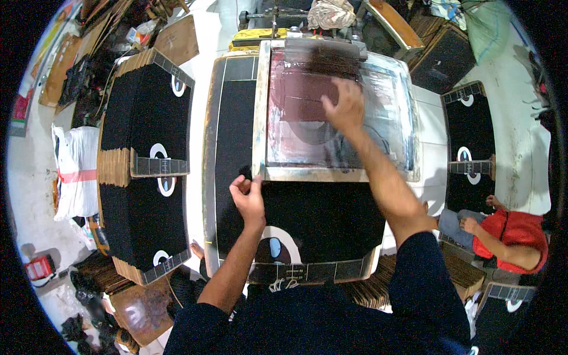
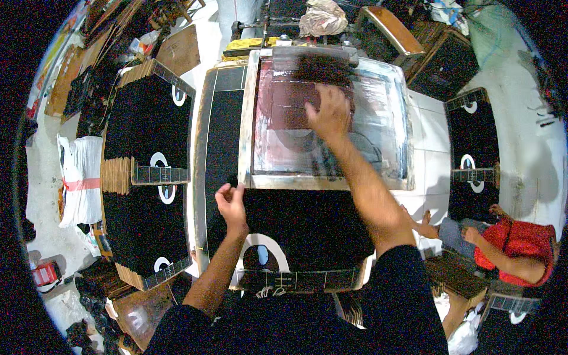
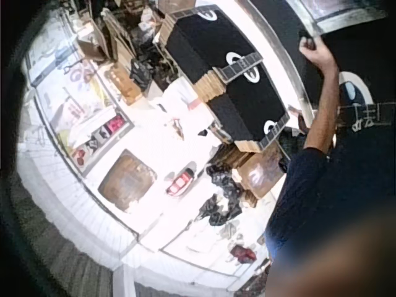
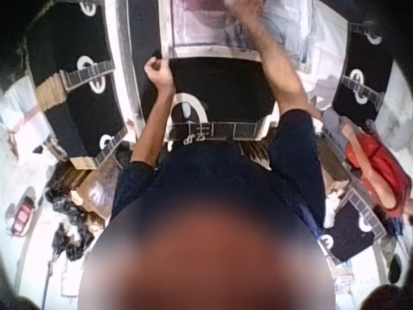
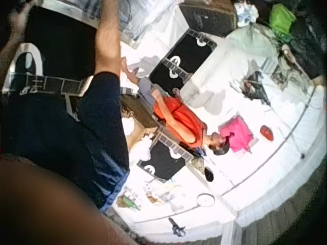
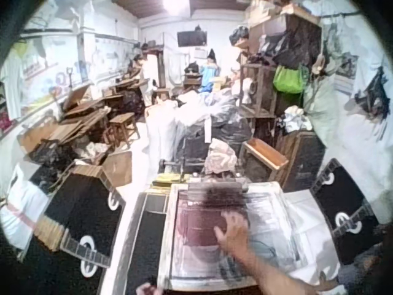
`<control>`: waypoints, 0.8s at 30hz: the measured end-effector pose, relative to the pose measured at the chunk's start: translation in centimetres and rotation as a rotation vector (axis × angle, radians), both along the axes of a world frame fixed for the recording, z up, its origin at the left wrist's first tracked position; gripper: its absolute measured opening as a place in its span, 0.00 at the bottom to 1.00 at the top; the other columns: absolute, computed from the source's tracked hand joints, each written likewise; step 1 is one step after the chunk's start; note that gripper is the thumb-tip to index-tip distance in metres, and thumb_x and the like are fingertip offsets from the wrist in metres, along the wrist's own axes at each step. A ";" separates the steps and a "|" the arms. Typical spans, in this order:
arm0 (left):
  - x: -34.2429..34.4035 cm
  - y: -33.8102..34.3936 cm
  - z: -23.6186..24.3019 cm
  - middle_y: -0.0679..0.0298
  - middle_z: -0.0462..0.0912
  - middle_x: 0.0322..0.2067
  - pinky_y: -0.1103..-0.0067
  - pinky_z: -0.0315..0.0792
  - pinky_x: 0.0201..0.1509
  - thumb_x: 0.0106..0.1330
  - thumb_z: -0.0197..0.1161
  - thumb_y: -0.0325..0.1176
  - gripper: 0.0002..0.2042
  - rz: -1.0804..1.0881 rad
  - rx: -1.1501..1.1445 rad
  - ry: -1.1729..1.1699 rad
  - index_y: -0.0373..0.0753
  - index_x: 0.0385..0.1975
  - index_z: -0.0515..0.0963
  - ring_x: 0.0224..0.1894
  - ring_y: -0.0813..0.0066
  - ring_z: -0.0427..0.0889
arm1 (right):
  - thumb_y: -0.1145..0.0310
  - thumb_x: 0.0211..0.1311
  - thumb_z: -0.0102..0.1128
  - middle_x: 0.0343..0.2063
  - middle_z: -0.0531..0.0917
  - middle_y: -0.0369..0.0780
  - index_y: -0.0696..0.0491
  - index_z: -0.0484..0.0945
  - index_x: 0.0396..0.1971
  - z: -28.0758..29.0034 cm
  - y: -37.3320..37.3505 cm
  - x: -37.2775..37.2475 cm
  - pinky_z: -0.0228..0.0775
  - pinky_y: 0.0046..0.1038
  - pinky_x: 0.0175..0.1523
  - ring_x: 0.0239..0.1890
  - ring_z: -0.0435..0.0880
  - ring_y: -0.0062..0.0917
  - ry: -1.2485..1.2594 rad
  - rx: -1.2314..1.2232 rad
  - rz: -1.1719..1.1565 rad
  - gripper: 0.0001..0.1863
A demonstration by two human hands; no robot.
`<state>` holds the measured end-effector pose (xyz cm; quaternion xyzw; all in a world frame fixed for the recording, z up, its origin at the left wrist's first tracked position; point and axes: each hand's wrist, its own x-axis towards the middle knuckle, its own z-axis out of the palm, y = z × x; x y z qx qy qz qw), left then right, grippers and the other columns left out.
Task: The person repeatedly aligns a screen printing frame over a black t-shirt, uses a squeegee to pull ink across the mesh, and lifts the frame to reveal a printed graphic. The process is repeated multiple times on the same shirt.
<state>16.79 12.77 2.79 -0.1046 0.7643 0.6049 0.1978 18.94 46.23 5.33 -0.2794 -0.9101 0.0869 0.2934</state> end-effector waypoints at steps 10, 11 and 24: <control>-2.7 -0.8 -3.7 0.41 0.67 0.69 0.52 0.57 0.76 0.45 0.81 0.63 0.60 -0.684 -0.622 0.911 0.27 0.71 0.60 0.73 0.46 0.65 | 0.59 0.50 0.80 0.61 0.78 0.46 0.51 0.72 0.65 1.1 14.3 -13.7 0.74 0.43 0.62 0.64 0.76 0.43 -0.585 0.040 0.090 0.42; -2.7 -0.8 -3.7 0.41 0.67 0.69 0.52 0.57 0.76 0.45 0.81 0.62 0.60 -0.691 -0.622 0.925 0.27 0.71 0.60 0.73 0.46 0.65 | 0.58 0.49 0.81 0.61 0.78 0.46 0.51 0.74 0.64 1.8 14.4 -13.7 0.75 0.44 0.61 0.64 0.77 0.43 -0.665 0.012 0.108 0.40; -2.7 -0.6 -3.6 0.44 0.68 0.68 0.52 0.57 0.76 0.51 0.78 0.60 0.55 -0.713 -0.646 1.008 0.28 0.71 0.61 0.73 0.47 0.65 | 0.69 0.50 0.73 0.43 0.87 0.39 0.48 0.80 0.50 -0.7 10.2 -10.6 0.74 0.44 0.52 0.48 0.86 0.37 -0.402 0.153 0.034 0.24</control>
